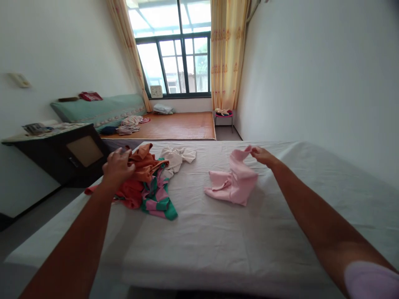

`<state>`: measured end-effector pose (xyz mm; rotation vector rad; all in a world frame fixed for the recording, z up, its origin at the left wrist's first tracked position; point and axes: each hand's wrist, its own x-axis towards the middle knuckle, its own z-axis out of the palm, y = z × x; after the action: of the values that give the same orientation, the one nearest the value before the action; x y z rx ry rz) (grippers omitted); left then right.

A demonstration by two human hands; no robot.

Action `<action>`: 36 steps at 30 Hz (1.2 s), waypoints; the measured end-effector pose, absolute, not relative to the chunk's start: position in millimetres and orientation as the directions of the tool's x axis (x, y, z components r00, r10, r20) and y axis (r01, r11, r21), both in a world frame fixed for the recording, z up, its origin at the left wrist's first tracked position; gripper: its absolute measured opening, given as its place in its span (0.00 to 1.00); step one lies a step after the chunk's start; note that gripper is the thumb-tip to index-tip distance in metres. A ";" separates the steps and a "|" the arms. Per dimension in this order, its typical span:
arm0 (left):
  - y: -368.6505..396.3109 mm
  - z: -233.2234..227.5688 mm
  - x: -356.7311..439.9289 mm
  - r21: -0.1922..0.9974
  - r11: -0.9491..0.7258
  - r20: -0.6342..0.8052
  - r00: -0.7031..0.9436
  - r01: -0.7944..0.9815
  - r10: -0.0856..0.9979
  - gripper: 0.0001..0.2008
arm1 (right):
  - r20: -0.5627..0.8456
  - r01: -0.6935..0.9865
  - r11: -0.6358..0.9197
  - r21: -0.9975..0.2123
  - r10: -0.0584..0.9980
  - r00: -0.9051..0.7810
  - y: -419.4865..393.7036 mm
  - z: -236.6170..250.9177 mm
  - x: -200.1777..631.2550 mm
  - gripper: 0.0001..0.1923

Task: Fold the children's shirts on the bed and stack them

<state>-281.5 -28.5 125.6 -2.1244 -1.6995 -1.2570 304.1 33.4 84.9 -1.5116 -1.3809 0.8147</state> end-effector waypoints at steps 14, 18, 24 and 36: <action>38.2 22.4 -116.5 -0.038 -0.192 0.174 0.195 0.981 0.965 0.21 | 0.391 0.665 0.379 -0.644 0.910 -0.140 -6.9 7.3 293.8 0.16; 45.9 12.4 -130.3 0.019 -0.021 0.279 0.015 1.000 0.960 0.23 | 0.390 0.682 0.332 -0.652 0.918 -0.074 -12.6 28.0 291.2 0.22; 12.2 38.6 -82.5 0.408 -0.588 0.293 0.510 0.699 0.809 0.20 | 0.092 0.747 0.325 -0.580 0.937 -0.336 -24.0 29.5 262.8 0.17; -17.2 32.4 -27.0 0.663 -0.437 0.404 0.200 0.608 0.892 0.09 | 0.150 -0.339 0.132 -0.931 0.988 -0.027 -19.0 36.4 291.3 0.08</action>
<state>-27.0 -17.2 32.4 -2.6871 -1.7781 -1.3900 291.3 -19.0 36.4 -0.8276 -1.0545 1.2843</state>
